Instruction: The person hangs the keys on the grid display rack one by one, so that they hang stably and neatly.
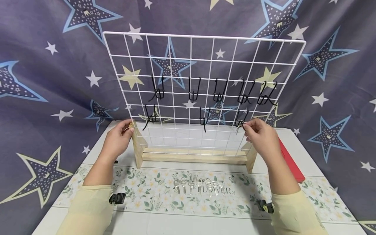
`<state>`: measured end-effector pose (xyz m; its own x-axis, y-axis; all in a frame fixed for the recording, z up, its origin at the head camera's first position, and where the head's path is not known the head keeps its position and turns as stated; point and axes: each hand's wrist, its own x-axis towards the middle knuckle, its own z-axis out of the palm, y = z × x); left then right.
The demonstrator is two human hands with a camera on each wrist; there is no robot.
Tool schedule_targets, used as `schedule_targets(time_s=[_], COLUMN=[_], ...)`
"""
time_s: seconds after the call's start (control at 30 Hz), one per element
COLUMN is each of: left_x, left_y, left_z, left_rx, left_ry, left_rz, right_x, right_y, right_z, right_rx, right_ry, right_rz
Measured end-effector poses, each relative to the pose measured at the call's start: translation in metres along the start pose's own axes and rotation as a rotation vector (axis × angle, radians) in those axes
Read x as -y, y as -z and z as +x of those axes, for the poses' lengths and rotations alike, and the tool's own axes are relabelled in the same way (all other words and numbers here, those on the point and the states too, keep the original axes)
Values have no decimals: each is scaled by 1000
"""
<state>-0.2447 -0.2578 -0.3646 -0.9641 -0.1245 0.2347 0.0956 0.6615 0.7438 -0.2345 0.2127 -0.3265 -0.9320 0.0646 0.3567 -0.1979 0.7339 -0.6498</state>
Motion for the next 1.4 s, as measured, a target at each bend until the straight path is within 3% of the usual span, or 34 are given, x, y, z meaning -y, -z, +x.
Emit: schedule_targets(time_s=[0.17,0.47,1.03,1.2,1.4], left_x=[0,-1,-3,-3,-2], left_y=[0,0,0,0,-1], left_z=[1,0,1,0,1], left_rx=[-2,7,11,14,3], left_ry=[6,12,23,17,6], left_rz=[10,8,-1,0,7], right_x=[1,-1,-17,-21,-18], right_y=[7,13,-46,-62,-71], right_z=[-6,-21,-48,-55,-61], right_rx=[42,312,726,775,818], right_ry=[-1,31,147,171,192], right_rz=[-36,-147,-243,-341,-370])
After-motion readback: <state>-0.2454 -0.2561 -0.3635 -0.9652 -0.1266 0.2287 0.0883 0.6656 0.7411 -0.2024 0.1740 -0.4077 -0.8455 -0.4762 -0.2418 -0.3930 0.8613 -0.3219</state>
